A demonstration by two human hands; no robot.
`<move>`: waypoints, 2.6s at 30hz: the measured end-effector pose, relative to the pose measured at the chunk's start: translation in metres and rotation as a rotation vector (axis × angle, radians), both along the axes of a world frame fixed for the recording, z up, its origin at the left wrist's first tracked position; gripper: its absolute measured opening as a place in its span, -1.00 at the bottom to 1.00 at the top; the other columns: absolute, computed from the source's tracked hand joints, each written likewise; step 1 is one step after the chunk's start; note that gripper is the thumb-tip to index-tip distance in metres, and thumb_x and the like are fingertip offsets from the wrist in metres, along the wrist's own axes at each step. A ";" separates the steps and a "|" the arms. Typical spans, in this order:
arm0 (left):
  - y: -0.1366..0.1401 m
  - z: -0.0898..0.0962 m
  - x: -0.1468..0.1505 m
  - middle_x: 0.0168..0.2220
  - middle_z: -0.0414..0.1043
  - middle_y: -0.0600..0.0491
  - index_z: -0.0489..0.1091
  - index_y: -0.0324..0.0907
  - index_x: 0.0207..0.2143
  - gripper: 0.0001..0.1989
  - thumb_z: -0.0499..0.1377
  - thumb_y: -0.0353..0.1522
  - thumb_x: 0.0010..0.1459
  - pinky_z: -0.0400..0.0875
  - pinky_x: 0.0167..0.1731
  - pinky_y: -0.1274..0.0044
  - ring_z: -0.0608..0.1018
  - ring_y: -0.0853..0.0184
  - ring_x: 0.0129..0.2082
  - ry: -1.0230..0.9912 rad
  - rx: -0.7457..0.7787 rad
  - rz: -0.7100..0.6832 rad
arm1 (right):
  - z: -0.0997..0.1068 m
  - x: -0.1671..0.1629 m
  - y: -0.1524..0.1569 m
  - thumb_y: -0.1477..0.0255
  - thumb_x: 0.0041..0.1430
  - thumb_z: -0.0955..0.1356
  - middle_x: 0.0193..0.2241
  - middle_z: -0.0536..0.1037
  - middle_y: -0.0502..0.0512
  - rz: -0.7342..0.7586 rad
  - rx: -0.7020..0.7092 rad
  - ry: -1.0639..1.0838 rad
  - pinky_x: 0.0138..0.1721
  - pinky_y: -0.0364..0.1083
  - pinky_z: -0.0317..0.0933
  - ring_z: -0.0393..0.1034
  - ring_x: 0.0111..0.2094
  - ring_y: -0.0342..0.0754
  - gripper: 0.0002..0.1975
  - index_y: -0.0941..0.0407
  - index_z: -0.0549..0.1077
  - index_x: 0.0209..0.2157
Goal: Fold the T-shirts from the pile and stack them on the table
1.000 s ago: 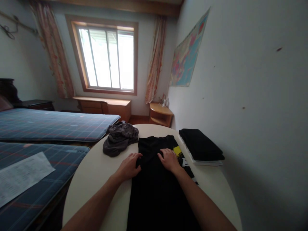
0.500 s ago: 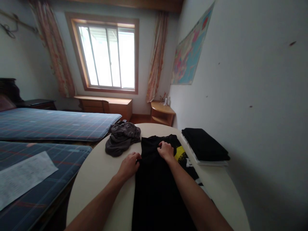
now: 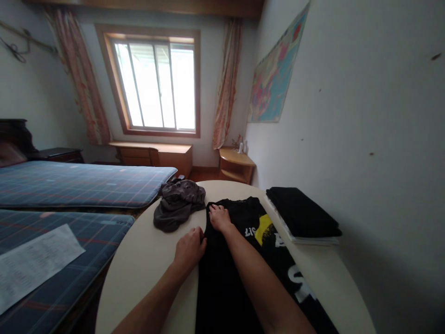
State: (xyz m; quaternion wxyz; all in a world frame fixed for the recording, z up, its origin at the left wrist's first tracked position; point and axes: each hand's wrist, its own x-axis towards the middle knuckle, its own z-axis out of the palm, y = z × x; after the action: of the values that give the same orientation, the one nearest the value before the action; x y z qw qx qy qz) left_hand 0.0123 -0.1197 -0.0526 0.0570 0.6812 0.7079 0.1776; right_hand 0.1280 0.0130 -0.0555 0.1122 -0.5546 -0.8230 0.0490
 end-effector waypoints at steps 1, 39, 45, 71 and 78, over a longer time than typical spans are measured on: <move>0.000 0.000 0.000 -0.23 0.50 0.00 0.36 -0.15 -0.22 -0.90 0.12 -0.33 0.23 0.31 -0.28 0.50 0.56 0.24 -0.24 -0.008 -0.007 0.008 | 0.000 -0.001 0.000 0.35 0.36 0.15 0.26 0.26 0.16 -0.006 -0.001 -0.012 0.12 0.09 0.09 0.14 0.20 0.13 -0.58 0.04 0.30 0.19; -0.001 0.028 0.064 -0.26 0.53 0.10 0.12 -0.11 -0.49 -0.78 0.12 -0.42 0.16 0.39 -0.32 0.55 0.54 0.40 -0.41 -0.684 0.200 -0.170 | 0.050 0.058 -0.013 0.33 0.24 0.30 -0.05 0.59 0.10 -0.071 -0.088 0.315 -0.04 -0.21 0.27 0.48 -0.04 -0.05 -0.65 0.10 0.50 0.01; -0.006 0.017 0.114 -0.09 0.50 0.01 0.28 -0.13 -0.24 -0.88 0.04 -0.47 0.16 0.48 -0.27 0.51 0.58 0.37 -0.29 -0.684 0.063 -0.367 | 0.047 0.119 -0.017 0.48 0.19 0.32 0.06 0.52 0.15 -0.077 -0.057 0.283 0.09 -0.14 0.20 0.39 0.08 -0.04 -0.58 0.14 0.44 0.10; 0.048 -0.018 0.075 0.40 -0.16 -0.15 0.01 -0.24 0.34 -0.28 0.02 -0.08 0.25 -0.14 0.33 0.22 -0.14 0.09 0.40 0.021 -0.093 -0.598 | -0.006 0.128 -0.022 0.13 0.39 -0.01 0.40 -0.07 0.04 -0.053 -0.184 -0.046 0.28 0.34 -0.40 -0.33 0.39 0.26 -0.44 -0.09 0.01 0.36; 0.095 -0.016 0.065 0.37 -0.04 -0.20 0.07 -0.28 0.29 -0.26 0.12 -0.07 0.19 -0.10 0.33 0.25 -0.05 0.08 0.39 -0.042 -0.060 -0.591 | -0.012 0.116 0.023 0.15 0.39 0.02 0.39 -0.05 0.04 -0.108 -0.155 -0.028 0.27 0.35 -0.42 -0.31 0.38 0.26 -0.45 -0.10 0.03 0.35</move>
State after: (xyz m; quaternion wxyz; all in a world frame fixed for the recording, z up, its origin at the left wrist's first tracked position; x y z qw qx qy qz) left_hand 0.0773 -0.0249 -0.0690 0.1411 0.8520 0.4825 0.1464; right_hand 0.2445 0.0360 -0.0675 0.0599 -0.6058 -0.7873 0.0986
